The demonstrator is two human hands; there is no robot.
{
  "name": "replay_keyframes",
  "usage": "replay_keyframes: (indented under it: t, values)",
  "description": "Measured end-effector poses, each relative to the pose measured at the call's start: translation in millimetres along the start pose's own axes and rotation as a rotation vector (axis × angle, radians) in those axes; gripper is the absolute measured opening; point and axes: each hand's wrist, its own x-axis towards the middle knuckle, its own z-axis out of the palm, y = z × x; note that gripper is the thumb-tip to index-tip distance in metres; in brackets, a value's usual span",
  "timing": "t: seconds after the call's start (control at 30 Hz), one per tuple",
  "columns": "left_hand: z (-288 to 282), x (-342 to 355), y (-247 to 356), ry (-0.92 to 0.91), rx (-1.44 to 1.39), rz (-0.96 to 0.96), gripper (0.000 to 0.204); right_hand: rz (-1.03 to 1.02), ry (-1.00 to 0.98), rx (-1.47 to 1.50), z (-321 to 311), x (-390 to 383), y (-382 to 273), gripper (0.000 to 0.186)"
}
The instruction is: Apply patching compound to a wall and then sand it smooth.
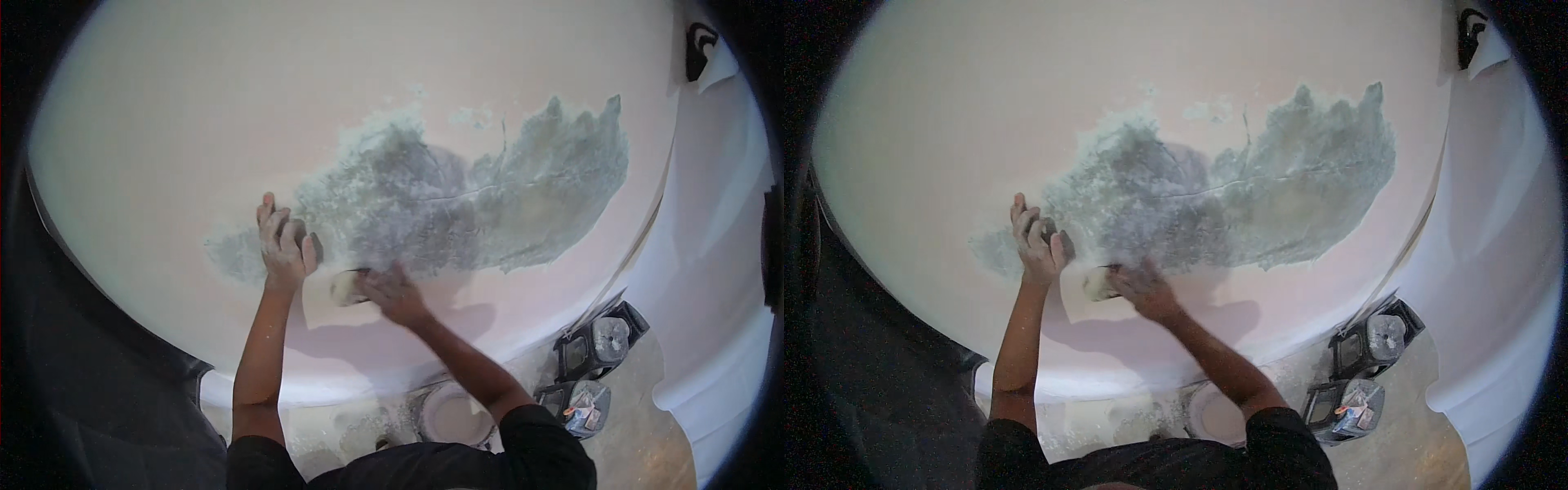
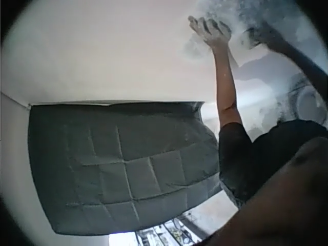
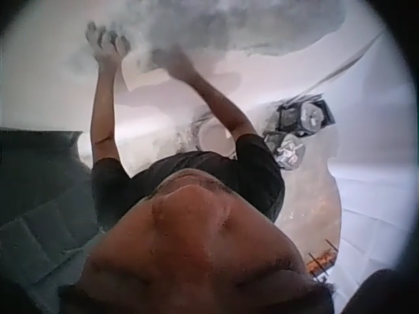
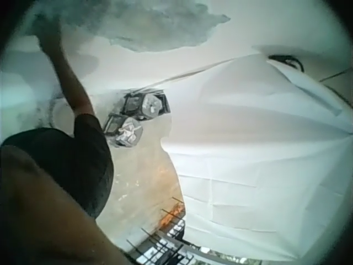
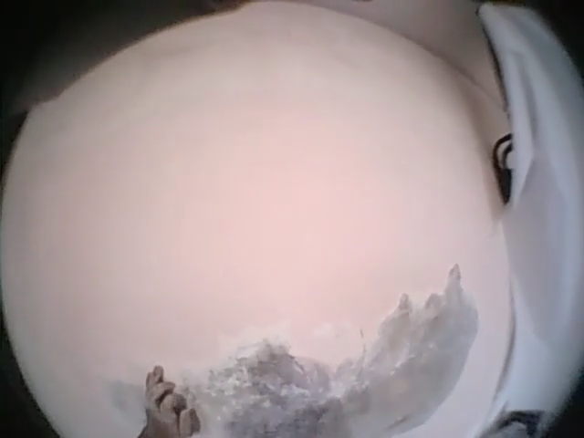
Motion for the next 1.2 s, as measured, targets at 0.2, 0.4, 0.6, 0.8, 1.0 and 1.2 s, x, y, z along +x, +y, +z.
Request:
replay_keyframes:
  t: [0.2, 0.4, 0.6, 0.8, 1.0, 1.2]
  values:
    - [-4, -11, -7, -0.027, -0.037, -0.003, 0.026, 0.573, 0.509, 0.112, -94, 110, 53, 0.052]
    - [-3, 0, -4, -0.050, -0.151, 0.005, 0.026, 0.111, 0.081, -0.460, 53, 46, 54, 0.034]
    - [5, -14, -16, 0.008, -0.274, 0.007, 0.037, 0.215, 0.257, -0.329, -43, 109, 50, 0.036]
    - [-1, -24, -27, 0.123, -0.312, 0.072, 0.054, 0.090, -0.220, -0.538, -98, 135, 60, 0.048]
    - [5, -17, -22, 0.079, -0.303, 0.114, 0.059, 0.049, 0.088, -0.233, -67, 116, 40, 0.033]
    - [-2, -17, -21, 0.009, -0.266, 0.100, 0.061, 0.237, 0.329, -0.260, -112, 156, 93, 0.044]
